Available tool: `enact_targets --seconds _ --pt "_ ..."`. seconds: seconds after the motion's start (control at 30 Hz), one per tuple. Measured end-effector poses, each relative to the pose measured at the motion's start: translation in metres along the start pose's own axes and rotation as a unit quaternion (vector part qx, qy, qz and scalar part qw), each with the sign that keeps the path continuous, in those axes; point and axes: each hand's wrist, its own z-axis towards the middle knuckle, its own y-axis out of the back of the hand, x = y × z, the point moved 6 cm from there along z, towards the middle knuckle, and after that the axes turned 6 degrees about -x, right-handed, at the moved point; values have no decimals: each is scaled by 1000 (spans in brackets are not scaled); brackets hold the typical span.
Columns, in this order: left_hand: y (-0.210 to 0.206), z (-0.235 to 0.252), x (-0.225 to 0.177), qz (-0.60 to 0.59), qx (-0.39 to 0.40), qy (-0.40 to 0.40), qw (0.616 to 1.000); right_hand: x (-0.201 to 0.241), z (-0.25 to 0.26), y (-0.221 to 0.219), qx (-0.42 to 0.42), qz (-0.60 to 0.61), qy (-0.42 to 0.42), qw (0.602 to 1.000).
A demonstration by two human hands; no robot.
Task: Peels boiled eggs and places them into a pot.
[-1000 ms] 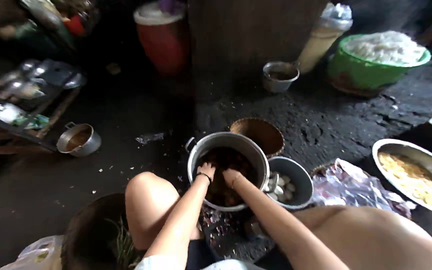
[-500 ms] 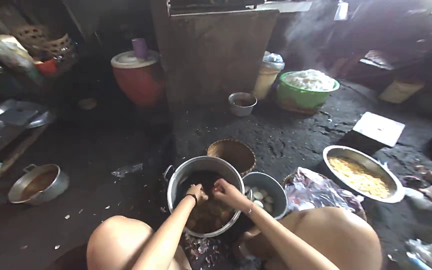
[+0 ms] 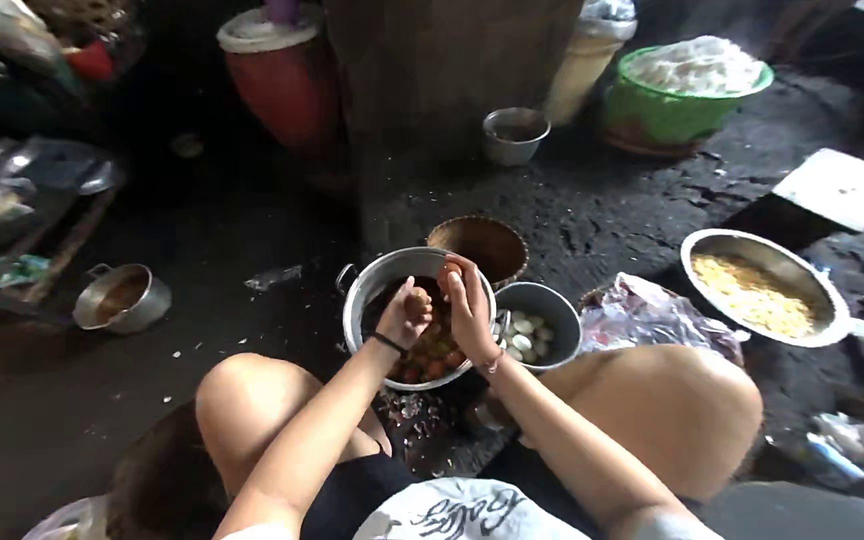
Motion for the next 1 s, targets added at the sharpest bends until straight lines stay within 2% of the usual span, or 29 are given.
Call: enact_targets --seconds 0.1,0.2,0.3,0.43,0.53,0.6,0.67,0.73,0.8,0.87,1.0 --pt "-11 0 11 -21 40 18 999 -7 7 9 11 -25 -26 999" --pt "-4 1 7 -74 -4 33 997 3 5 10 -49 -20 3 999" --pt "-2 -1 14 -84 -22 63 994 -2 -14 -3 -14 -69 28 997" --pt "3 3 5 -70 -39 48 996 -6 -13 -1 -76 -54 43 995" --pt "3 -2 5 -33 -32 32 998 -12 -19 -9 -30 -92 33 995" --pt "2 -2 -3 -26 -62 34 997 0 -19 -8 -29 -111 98 989" --pt "8 -8 0 33 -21 26 999 6 -22 -16 11 -138 141 980" --pt "8 -6 6 61 20 18 998 1 -21 -14 24 -129 121 984" --pt "7 -1 0 37 -9 26 999 1 -11 -6 -23 -92 88 992" --pt "4 0 -1 -9 -21 38 999 -1 -11 -9 -19 -101 69 992" --pt "17 5 6 -6 -18 46 999 -2 -15 -3 -15 -113 102 988"
